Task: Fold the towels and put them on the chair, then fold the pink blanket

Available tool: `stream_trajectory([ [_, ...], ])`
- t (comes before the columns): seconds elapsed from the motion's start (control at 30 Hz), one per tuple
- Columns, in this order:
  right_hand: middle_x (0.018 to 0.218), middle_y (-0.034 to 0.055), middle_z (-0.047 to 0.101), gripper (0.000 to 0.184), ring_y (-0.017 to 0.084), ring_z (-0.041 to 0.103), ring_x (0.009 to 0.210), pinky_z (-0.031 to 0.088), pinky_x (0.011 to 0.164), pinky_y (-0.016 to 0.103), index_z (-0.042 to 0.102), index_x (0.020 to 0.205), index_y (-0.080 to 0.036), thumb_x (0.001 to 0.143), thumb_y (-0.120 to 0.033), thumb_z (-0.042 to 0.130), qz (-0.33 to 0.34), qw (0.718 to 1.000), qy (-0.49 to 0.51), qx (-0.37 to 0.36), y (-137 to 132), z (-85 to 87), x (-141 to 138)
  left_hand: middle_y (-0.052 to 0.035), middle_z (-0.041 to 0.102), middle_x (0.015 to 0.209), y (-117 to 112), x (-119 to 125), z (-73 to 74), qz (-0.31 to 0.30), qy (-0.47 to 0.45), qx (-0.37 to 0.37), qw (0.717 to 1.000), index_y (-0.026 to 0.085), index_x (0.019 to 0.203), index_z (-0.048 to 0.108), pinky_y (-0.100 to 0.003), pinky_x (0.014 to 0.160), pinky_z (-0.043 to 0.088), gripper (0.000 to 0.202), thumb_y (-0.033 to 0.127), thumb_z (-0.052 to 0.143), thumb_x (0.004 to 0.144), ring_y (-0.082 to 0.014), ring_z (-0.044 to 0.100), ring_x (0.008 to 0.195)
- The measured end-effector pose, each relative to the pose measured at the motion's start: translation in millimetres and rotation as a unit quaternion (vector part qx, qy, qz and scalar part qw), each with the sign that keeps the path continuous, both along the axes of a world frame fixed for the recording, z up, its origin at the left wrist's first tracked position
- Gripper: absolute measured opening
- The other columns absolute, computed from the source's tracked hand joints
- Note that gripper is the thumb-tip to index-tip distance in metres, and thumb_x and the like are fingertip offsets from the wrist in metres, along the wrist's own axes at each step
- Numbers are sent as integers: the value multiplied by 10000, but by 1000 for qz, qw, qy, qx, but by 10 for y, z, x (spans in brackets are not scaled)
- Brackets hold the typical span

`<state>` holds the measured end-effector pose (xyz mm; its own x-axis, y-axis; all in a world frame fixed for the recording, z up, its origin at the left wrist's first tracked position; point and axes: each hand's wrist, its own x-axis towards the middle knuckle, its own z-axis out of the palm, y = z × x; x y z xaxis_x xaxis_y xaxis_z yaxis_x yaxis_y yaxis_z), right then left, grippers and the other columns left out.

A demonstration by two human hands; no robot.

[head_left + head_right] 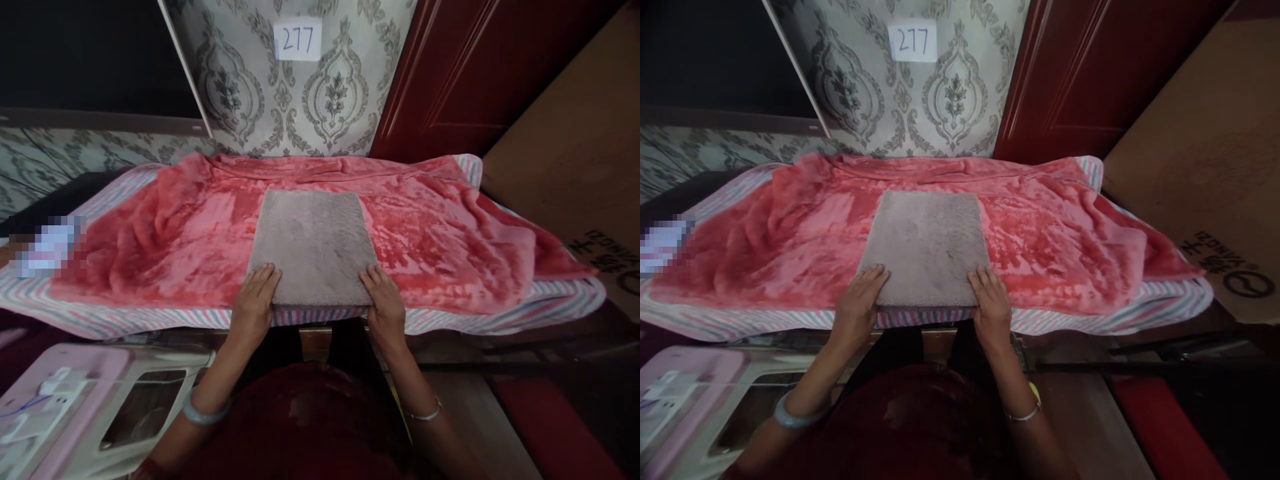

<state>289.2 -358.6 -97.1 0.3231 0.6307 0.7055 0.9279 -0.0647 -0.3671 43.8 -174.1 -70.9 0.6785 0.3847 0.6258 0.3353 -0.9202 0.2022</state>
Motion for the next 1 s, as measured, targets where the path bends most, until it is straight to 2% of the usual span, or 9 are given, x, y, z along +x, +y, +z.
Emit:
stream_trajectory([
  [0.17,1541,43,494,908,234,407,1458,380,1184,545,477,1531,-290,705,61,337,-8,1000,4,25,4,-47,3,-153,533,1514,29,-62,-100,18,-36,-24,999,170,1489,501,-555,1180,426,831,-79,400,702,-272,463,1441],
  [0.33,1545,25,488,909,208,459,1422,426,1168,482,515,1500,-281,657,24,365,-37,997,50,52,-24,-46,5,-73,421,1610,36,-140,-175,68,-90,-83,990,259,1571,388,-518,1223,381,965,-74,413,665,-261,404,1480],
  [0.43,1529,19,508,883,192,463,1419,415,1178,467,522,1494,-278,681,21,350,-42,994,72,65,-16,-39,-19,-30,404,1622,24,-132,-200,72,-121,-95,986,300,1591,339,-490,1245,350,1007,-74,406,659,-238,387,1490],
  [0.53,1535,25,501,889,188,452,1427,412,1180,467,472,1531,-269,697,11,346,-60,992,88,72,8,-36,-54,-10,401,1623,17,-109,-214,67,-131,-96,984,317,1599,313,-484,1255,330,1035,-74,391,644,-226,381,1494],
  [0.8,1542,14,494,900,188,452,1426,405,1186,463,444,1548,-271,693,-4,351,-71,989,108,78,20,-39,-75,-6,436,1603,14,-110,-208,67,-138,-112,982,312,1585,350,-483,1249,339,990,-52,390,665,-222,404,1480],
  [1.0,1549,23,485,906,197,452,1427,398,1189,463,417,1560,-277,693,-14,381,-63,990,101,69,-17,-19,-22,-25,490,1566,40,-182,-140,64,-115,-121,984,300,1540,443,-478,1225,379,906,-13,432,689,-235,467,1438],
])
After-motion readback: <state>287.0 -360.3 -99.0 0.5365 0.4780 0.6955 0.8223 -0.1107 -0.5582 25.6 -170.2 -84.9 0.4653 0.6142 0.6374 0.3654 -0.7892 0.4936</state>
